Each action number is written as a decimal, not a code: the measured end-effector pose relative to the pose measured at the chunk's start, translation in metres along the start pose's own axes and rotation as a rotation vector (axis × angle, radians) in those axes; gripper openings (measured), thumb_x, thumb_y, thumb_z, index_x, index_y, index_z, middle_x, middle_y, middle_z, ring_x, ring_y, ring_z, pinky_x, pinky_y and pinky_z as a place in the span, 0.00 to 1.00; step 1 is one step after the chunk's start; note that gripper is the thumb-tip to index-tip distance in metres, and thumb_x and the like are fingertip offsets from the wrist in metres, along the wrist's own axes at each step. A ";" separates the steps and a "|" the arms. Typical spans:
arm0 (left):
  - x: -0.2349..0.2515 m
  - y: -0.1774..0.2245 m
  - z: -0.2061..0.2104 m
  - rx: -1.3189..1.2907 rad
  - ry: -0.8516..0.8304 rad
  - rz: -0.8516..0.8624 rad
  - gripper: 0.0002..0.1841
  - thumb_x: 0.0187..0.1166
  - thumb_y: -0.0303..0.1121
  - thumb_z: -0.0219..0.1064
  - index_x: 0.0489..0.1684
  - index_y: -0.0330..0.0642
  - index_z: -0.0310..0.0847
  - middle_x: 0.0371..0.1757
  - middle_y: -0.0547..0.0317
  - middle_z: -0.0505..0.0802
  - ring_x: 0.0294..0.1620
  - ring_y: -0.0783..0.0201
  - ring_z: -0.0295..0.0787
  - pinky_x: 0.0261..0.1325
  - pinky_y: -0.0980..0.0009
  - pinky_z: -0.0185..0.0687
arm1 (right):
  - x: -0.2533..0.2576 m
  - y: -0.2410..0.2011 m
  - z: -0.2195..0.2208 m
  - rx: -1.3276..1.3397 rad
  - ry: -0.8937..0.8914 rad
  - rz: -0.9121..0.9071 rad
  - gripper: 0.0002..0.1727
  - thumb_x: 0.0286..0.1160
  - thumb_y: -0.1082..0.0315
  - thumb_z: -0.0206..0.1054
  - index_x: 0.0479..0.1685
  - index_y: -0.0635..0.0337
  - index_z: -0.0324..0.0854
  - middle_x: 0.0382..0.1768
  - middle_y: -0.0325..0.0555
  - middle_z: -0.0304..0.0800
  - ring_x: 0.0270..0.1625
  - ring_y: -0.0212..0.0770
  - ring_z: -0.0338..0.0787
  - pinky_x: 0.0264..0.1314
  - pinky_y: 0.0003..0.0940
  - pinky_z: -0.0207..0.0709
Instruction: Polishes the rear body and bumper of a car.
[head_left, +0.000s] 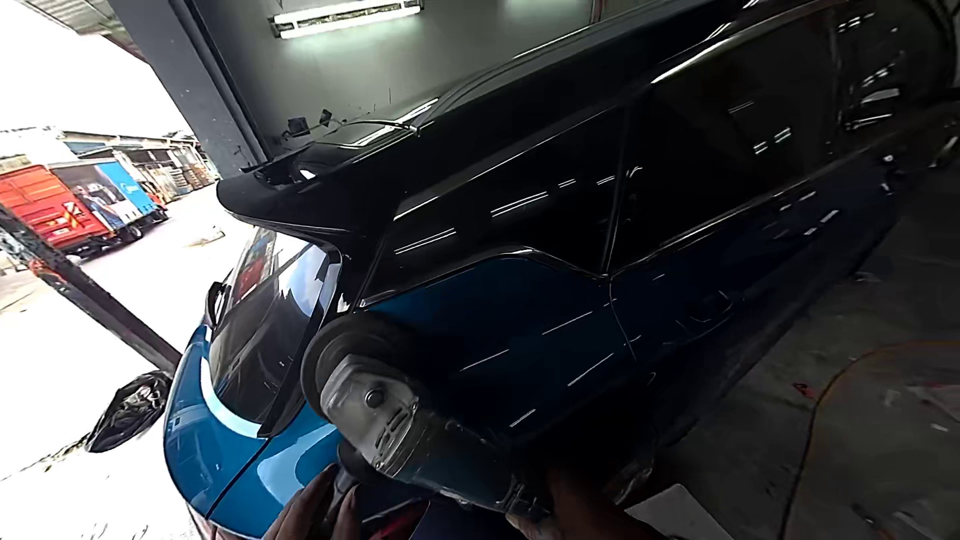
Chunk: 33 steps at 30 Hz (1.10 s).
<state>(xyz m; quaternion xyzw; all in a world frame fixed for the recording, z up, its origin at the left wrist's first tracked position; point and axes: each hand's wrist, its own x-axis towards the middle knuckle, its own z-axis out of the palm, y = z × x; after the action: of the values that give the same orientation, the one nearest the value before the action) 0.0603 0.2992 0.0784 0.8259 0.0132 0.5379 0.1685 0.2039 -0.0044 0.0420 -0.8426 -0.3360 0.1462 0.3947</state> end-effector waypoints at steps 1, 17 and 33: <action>0.000 -0.002 -0.002 0.002 0.003 0.003 0.24 0.80 0.54 0.69 0.48 0.38 0.90 0.33 0.58 0.94 0.33 0.80 0.89 0.41 0.83 0.86 | 0.004 -0.002 0.001 -0.012 -0.007 -0.008 0.34 0.63 0.44 0.79 0.61 0.61 0.86 0.53 0.53 0.94 0.60 0.48 0.93 0.68 0.53 0.82; 0.124 0.107 0.146 -0.118 -0.369 0.238 0.16 0.72 0.53 0.74 0.35 0.50 0.93 0.24 0.69 0.91 0.23 0.71 0.88 0.26 0.66 0.85 | -0.042 0.093 -0.035 0.616 0.359 0.170 0.27 0.57 0.64 0.81 0.53 0.68 0.78 0.34 0.42 0.91 0.32 0.35 0.91 0.41 0.36 0.90; 0.022 -0.016 -0.009 0.073 -0.083 0.044 0.25 0.82 0.56 0.65 0.48 0.38 0.91 0.31 0.54 0.94 0.32 0.75 0.89 0.38 0.78 0.85 | 0.018 -0.007 0.006 0.023 -0.063 -0.002 0.31 0.66 0.45 0.77 0.62 0.59 0.85 0.52 0.52 0.94 0.58 0.47 0.93 0.66 0.53 0.83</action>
<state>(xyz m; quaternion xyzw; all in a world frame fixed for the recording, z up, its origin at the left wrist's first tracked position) 0.0641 0.3215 0.0959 0.8532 0.0077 0.5058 0.1267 0.2111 0.0146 0.0444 -0.8326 -0.3476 0.1758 0.3937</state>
